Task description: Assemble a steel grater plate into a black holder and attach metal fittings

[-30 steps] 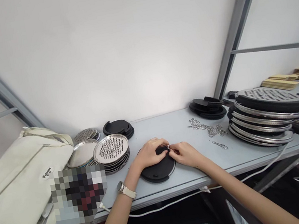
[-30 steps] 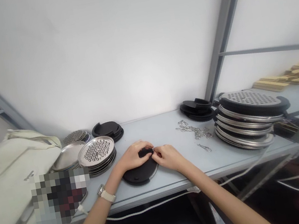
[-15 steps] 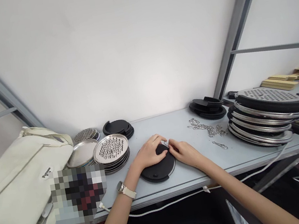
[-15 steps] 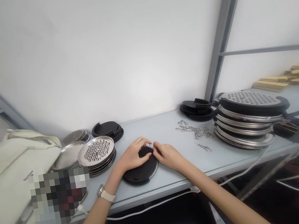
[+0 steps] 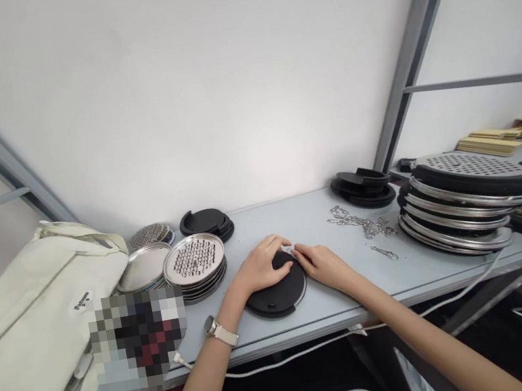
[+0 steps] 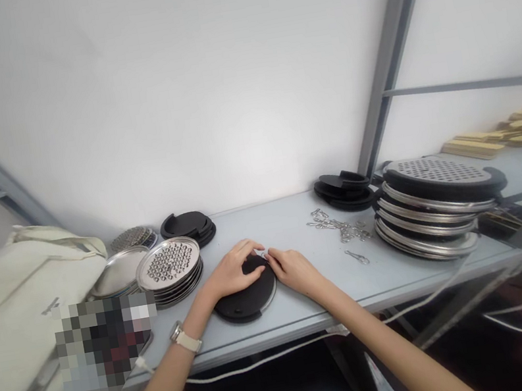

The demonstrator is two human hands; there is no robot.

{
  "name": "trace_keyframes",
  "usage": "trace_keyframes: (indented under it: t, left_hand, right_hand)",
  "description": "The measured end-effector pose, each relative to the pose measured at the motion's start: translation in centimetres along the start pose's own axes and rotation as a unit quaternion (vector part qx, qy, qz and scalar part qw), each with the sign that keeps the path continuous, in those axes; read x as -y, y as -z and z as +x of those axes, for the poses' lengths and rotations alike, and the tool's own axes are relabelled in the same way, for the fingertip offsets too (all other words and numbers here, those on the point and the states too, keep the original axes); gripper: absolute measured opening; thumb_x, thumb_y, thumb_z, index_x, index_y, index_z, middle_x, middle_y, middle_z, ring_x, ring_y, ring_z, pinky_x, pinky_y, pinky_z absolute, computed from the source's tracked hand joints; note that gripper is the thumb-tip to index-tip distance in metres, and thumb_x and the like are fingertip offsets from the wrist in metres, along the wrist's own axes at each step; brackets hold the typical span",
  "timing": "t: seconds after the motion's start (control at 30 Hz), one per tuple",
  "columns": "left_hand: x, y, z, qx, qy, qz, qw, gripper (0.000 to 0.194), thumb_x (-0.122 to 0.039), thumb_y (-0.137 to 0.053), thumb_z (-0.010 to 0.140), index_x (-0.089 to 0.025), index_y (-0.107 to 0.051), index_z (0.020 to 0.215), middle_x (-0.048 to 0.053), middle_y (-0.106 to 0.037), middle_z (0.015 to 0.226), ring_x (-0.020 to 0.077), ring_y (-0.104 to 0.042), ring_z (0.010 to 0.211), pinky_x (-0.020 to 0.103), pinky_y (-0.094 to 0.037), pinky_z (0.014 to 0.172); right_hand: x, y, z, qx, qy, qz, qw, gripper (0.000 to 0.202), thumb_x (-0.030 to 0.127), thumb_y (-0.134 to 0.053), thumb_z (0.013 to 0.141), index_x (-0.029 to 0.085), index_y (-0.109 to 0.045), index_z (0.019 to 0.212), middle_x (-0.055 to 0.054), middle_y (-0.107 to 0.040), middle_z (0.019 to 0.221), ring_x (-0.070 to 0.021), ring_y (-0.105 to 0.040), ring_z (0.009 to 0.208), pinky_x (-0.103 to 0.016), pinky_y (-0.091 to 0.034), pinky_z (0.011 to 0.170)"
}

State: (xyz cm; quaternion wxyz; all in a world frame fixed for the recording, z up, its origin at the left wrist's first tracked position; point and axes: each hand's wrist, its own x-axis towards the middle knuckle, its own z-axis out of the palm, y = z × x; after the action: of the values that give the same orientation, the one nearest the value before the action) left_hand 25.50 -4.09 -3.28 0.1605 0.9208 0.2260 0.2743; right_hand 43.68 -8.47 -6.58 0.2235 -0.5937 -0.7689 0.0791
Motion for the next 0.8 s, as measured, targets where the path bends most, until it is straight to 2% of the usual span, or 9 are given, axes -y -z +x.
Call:
trace_keyframes:
  t: [0.33,0.8]
  left_hand:
    - [0.03,-0.11,0.02,0.003,0.009,-0.011,1.0,0.03,-0.019,-0.055,0.078,-0.021,-0.049,0.107,0.004,-0.056,0.104,0.0198,-0.052,0.099,0.035,-0.042,0.087]
    - [0.12,-0.1,-0.06,0.01,0.008,-0.014,1.0,0.031,-0.019,-0.055,0.079,-0.022,-0.048,0.109,0.003,-0.058,0.099,0.0179,-0.053,0.094,0.033,-0.043,0.086]
  right_hand:
    - [-0.17,-0.06,0.12,0.007,0.003,-0.028,1.0,0.03,0.029,-0.028,0.095,0.02,-0.057,0.094,-0.005,-0.067,0.075,-0.0159,-0.06,0.064,-0.023,-0.028,0.058]
    - [-0.25,0.4,0.06,0.017,0.009,0.001,1.0,0.033,0.03,-0.028,0.094,0.02,-0.059,0.089,-0.004,-0.065,0.073,-0.0155,-0.059,0.065,-0.022,-0.03,0.059]
